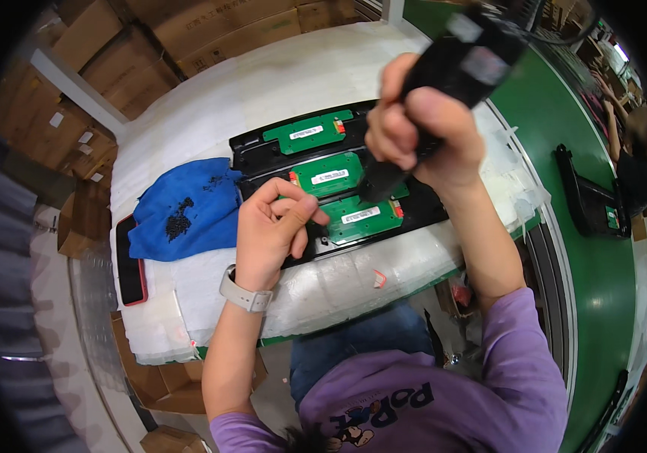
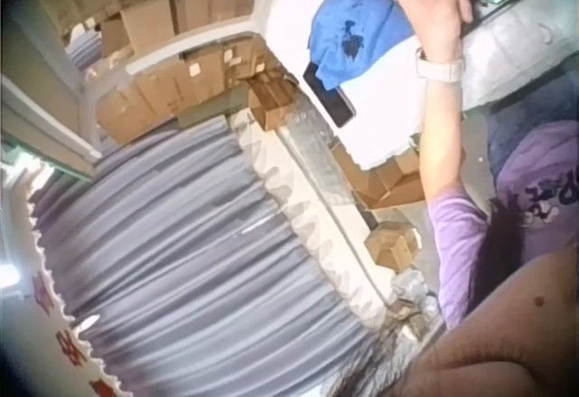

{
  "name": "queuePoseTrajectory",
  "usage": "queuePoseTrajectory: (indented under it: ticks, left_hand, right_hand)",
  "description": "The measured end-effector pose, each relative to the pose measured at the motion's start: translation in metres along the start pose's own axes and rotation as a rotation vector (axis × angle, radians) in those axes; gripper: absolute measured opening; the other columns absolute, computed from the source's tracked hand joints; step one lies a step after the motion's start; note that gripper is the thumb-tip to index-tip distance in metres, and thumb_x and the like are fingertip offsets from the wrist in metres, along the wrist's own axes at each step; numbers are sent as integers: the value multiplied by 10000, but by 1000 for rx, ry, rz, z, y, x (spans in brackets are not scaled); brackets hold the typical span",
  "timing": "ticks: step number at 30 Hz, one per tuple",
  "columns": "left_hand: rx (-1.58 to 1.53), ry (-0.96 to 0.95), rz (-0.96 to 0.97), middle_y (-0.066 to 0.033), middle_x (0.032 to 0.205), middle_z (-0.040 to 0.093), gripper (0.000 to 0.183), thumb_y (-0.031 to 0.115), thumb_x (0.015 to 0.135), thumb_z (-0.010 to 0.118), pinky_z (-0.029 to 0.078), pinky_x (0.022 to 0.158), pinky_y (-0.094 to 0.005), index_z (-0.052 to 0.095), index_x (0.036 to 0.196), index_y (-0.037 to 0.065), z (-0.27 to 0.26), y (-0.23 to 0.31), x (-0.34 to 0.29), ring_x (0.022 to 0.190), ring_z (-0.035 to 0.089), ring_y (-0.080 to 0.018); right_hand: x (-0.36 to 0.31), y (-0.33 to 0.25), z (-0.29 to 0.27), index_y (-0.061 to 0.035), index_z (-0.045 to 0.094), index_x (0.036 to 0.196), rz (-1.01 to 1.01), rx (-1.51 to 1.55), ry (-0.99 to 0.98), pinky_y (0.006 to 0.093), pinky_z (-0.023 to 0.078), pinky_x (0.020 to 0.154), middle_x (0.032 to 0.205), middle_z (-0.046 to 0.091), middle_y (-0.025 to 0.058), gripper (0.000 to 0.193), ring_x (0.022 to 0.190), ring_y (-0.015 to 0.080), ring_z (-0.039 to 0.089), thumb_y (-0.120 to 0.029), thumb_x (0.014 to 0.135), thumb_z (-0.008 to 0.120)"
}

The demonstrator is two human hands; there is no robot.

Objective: Assembling electronic components into a plastic housing using an electric screwdriver.

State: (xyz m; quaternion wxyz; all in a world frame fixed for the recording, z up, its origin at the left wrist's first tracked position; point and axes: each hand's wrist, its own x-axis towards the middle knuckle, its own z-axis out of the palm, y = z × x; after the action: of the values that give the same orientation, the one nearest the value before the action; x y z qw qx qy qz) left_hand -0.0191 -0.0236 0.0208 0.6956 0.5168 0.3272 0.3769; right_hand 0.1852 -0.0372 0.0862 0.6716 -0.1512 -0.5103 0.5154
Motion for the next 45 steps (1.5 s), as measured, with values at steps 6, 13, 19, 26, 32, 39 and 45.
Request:
queuePoseTrajectory:
  ticks: [6, 13, 19, 26, 32, 39, 45]
  left_hand:
    - [80, -15, -3, -53, 630, 605, 111, 97, 842, 618, 262, 375, -151, 588, 812, -5, 3, 3, -3, 417, 391, -4]
    - [69, -31, 71, -38, 643, 598, 78, 41, 804, 646, 267, 405, -141, 591, 823, -11, 0, 1, 0, 455, 396, 4]
    - [72, -63, 50, -49, 655, 609, 72, 39, 803, 645, 282, 402, -145, 600, 824, -14, -1, 1, 0, 454, 406, 0]
    - [131, -103, 25, -71, 664, 627, 96, 76, 836, 609, 304, 396, -147, 623, 822, -18, -1, 1, 0, 438, 429, -16]
    - [186, -114, 41, -78, 704, 633, 127, 105, 861, 578, 326, 426, -147, 609, 838, -16, 3, 0, 0, 483, 454, -17]
    - [-197, -2, 66, -192, 1113, 556, 210, 110, 924, 375, 446, 814, -276, 488, 1037, -27, -7, 0, 6, 979, 576, -216]
    - [-157, 123, 85, -223, 1164, 517, 195, 37, 928, 317, 448, 906, -304, 445, 1055, -37, 2, -1, 4, 1124, 524, -282]
  right_hand:
    - [0, -4, -1, -59, 554, 929, -185, 289, 31, 339, 430, 529, 567, 457, 15, 314, 431, 139, 427, -329, 889, 398]
    - [-3, -2, 3, -63, 553, 928, -204, 268, 119, 339, 418, 511, 561, 459, 16, 318, 426, 140, 428, -342, 886, 405]
    - [-3, -1, 4, -64, 539, 923, -209, 272, 114, 336, 411, 497, 557, 458, 25, 313, 416, 142, 426, -343, 888, 402]
    - [-4, -1, 7, -47, 515, 937, -183, 263, 74, 328, 407, 495, 550, 448, 34, 299, 414, 142, 423, -316, 889, 391]
    - [-1, -8, 5, -11, 516, 879, 0, 271, 65, 289, 385, 453, 541, 459, 47, 258, 400, 133, 418, -263, 860, 465]
    - [-5, -7, 15, 24, 564, 735, 198, -116, 36, 230, 357, 375, 506, 495, 54, 230, 386, 106, 454, -190, 731, 647]
    - [-7, -2, 17, 10, 555, 703, 234, -153, -21, 226, 333, 377, 506, 496, 37, 196, 392, 93, 453, -156, 724, 657]
